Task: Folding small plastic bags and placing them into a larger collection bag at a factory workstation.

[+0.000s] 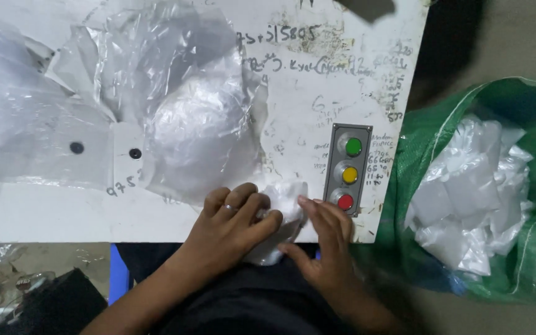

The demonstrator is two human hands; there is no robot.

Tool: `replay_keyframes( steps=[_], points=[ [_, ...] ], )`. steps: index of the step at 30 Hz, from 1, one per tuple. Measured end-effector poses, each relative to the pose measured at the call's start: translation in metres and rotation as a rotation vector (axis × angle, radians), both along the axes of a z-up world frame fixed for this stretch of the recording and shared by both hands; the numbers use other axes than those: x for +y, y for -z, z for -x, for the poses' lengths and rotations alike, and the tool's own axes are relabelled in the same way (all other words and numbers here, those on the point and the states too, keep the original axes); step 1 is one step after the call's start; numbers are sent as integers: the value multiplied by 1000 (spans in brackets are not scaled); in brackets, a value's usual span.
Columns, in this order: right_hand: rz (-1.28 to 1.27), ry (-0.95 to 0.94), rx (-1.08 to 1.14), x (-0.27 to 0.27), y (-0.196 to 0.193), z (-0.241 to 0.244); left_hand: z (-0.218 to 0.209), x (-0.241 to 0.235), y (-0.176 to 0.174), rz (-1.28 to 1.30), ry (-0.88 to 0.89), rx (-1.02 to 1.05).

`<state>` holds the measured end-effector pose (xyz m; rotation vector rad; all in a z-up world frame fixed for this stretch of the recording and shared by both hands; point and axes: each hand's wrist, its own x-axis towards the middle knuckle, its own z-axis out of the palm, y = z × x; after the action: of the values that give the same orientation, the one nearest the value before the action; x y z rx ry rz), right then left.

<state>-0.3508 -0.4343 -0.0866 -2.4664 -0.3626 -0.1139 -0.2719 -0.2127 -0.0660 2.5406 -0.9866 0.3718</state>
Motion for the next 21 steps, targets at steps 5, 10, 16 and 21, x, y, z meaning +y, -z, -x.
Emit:
replay_keyframes(
  steps=[5,10,16,21],
  points=[
    [208,-128,93,0,-7,-31,5,5,5,-104,7,158],
    [103,-185,73,2,-17,-44,7,12,8,-112,-48,98],
    [130,-239,98,7,-24,-51,6,15,6,-49,-28,152],
    [141,-179,143,15,-25,-58,1,4,4,-45,-118,193]
  ],
)
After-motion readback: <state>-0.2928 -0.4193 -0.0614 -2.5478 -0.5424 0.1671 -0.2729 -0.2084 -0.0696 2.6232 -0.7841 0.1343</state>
